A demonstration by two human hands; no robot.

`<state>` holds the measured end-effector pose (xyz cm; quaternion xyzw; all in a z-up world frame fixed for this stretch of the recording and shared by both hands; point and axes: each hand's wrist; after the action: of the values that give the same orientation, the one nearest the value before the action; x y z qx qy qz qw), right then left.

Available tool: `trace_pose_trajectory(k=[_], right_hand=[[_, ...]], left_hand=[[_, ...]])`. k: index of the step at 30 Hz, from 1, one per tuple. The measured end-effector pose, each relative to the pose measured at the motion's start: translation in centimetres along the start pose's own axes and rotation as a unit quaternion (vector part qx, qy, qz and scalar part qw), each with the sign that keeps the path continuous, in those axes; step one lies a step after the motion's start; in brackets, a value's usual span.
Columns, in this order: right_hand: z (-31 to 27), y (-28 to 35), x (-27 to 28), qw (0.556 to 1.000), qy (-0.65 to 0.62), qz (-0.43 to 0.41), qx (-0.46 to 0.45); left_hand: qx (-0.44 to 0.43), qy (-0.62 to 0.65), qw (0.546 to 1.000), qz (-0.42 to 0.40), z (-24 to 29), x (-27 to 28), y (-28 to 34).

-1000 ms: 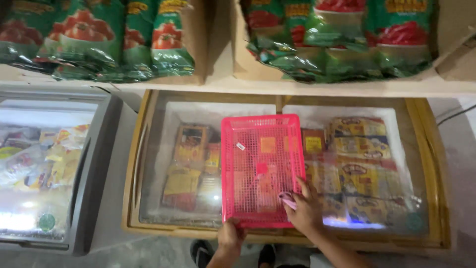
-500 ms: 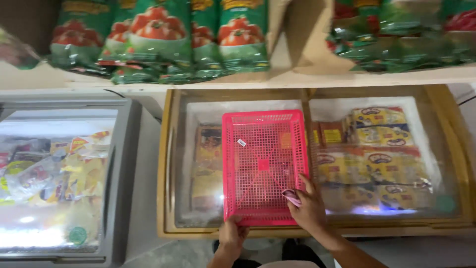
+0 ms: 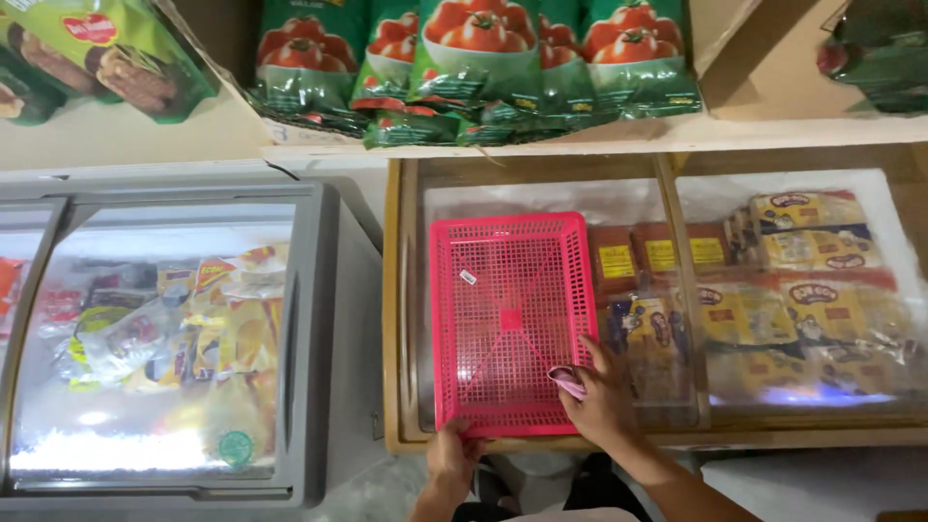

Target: Restocking sauce packets on a grocery store shelf and cleaning the shelf surface.

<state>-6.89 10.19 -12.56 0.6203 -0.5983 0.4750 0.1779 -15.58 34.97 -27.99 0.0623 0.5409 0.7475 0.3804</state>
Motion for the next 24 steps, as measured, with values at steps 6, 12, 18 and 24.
trace_pose_trajectory(k=[6, 12, 18, 24], right_hand=[[-0.2, 0.3, -1.9, 1.0, -0.001, -0.01, 0.011], [-1.8, -1.0, -0.5, 1.0, -0.008, -0.018, 0.003], [-4.0, -3.5, 1.6, 0.998, -0.017, 0.058, 0.02], [-5.1, -4.0, 2.0, 0.985, -0.148, 0.016, -0.082]], left_hand=[[0.032, -0.008, 0.999, 0.043, 3.2, -0.5, 1.8], [0.083, -0.006, 0.995, 0.054, 2.6, -0.3, 1.8], [0.128, -0.058, 0.99, -0.018, 0.1, 2.7, -1.2], [0.011, -0.49, 0.866, 0.098, 5.0, -1.7, 6.7]])
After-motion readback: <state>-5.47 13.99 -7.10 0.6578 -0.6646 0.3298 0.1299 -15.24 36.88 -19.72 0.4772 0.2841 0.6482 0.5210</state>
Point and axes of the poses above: each hand's wrist, its own y-axis away from the middle knuckle, its own x-axis out of the back of the hand, z = x × y
